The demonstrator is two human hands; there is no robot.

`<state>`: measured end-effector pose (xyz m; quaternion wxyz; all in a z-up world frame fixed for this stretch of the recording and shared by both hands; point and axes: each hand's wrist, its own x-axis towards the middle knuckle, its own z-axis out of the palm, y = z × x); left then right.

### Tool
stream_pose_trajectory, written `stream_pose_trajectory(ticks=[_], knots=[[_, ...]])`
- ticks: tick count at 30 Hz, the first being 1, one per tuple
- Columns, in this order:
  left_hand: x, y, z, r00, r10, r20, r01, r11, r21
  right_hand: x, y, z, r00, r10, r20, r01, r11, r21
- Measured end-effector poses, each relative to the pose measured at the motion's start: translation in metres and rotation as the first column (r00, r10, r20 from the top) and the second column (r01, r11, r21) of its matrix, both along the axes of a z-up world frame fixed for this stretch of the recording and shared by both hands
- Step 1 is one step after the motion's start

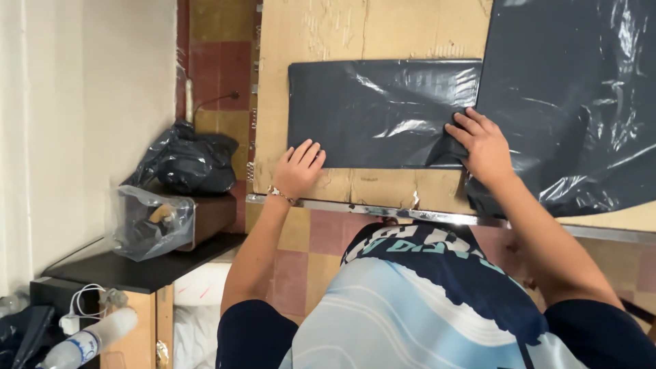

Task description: Folding plastic bags and placing them into a crate at the end of a production line

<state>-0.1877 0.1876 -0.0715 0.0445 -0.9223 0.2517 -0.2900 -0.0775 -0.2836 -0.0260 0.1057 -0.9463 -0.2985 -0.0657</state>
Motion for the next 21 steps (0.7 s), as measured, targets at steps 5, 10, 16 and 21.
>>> stream_pose_trajectory(ticks=[5,10,16,21], knots=[[0.015,0.021,-0.031,0.993,-0.099,0.071,0.087,0.984,0.154,-0.029,0.046,0.043,0.974,0.217,0.070,-0.199,0.960,-0.196],[-0.004,-0.044,0.017,0.804,-0.075,-0.590,0.208,0.965,0.160,-0.087,0.150,-0.036,0.890,0.444,0.102,-0.452,0.890,0.066],[0.040,-0.088,0.098,0.105,-0.381,-0.918,-0.118,0.912,-0.392,-0.130,0.136,-0.032,0.828,0.560,0.016,-0.489,0.708,0.510],[0.084,-0.046,0.078,-0.103,-0.703,-0.703,-0.794,0.485,-0.368,-0.141,0.085,-0.007,0.422,0.477,-0.771,0.550,0.542,0.636]])
